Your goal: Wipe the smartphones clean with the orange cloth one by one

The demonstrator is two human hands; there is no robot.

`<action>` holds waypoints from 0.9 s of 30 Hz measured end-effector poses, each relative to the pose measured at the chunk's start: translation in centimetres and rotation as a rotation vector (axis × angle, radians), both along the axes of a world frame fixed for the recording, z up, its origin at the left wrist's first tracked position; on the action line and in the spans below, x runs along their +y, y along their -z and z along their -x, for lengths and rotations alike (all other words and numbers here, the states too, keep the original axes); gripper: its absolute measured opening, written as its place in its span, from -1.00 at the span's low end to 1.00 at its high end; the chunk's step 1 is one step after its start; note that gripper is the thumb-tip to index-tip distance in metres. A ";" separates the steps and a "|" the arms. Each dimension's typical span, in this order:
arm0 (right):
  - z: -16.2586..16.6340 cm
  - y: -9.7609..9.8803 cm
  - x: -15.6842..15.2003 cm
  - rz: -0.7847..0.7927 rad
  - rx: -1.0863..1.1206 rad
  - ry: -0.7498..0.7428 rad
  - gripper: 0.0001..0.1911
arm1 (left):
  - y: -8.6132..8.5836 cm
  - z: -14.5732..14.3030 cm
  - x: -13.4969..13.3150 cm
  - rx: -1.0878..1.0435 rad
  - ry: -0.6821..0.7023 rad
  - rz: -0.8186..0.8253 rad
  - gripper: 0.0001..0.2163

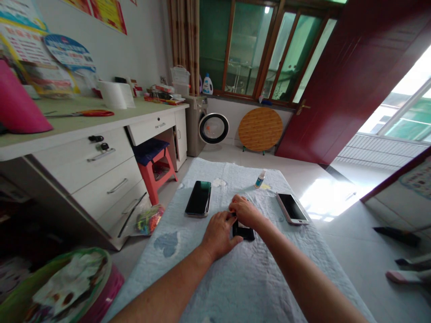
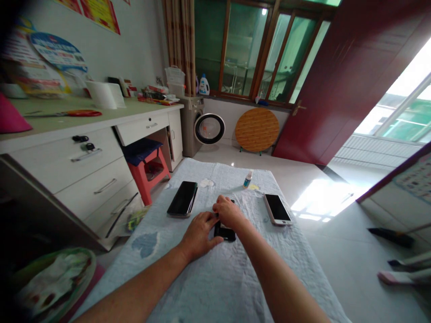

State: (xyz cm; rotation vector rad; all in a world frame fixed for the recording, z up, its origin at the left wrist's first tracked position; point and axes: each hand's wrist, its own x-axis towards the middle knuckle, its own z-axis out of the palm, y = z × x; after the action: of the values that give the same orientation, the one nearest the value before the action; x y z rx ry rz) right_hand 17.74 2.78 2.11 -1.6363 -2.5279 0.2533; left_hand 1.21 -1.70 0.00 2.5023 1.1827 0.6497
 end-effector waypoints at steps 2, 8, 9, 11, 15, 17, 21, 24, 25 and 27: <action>-0.2 0.0 -0.5 0.006 0.025 -0.042 -0.82 | 0.0 0.0 -0.1 0.002 0.000 -0.001 -0.45; -0.6 0.1 1.1 -0.024 0.024 0.015 -0.78 | -0.2 0.0 -0.1 0.040 -0.010 0.000 -0.50; -0.7 0.1 1.6 -0.028 0.014 0.035 -0.75 | -0.1 0.0 -0.1 0.046 -0.010 0.000 -0.50; -0.6 0.1 2.6 -0.022 -0.008 0.070 -0.71 | -0.1 -0.1 -0.1 0.051 -0.013 -0.002 -0.48; -0.4 -0.1 3.5 -0.024 -0.052 0.096 -0.67 | -0.1 -0.1 0.0 0.048 -0.012 -0.011 -0.47; -0.2 -0.1 3.2 -0.048 -0.062 0.078 -0.67 | -0.2 0.0 0.0 0.045 -0.010 -0.006 -0.48; -0.1 -0.1 1.3 -0.080 -0.036 0.038 -0.70 | -0.5 0.0 0.0 0.050 -0.007 0.019 -0.50; -0.1 -0.2 -0.4 -0.084 0.023 -0.019 -0.74 | -0.6 0.0 -0.1 0.048 -0.003 0.030 -0.52; -0.2 -0.2 -0.9 -0.081 0.053 -0.037 -0.75 | -0.6 0.0 -0.1 0.042 -0.002 0.029 -0.51; -0.3 -0.1 -1.5 -0.074 0.119 -0.055 -0.74 | -0.5 0.0 -0.2 0.030 -0.003 0.022 -0.50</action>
State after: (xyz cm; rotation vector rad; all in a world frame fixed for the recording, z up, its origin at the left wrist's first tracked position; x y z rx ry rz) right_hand 18.03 1.31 2.24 -1.4814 -2.4648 0.2514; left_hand 1.22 -1.85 0.54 2.5010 1.1978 0.5994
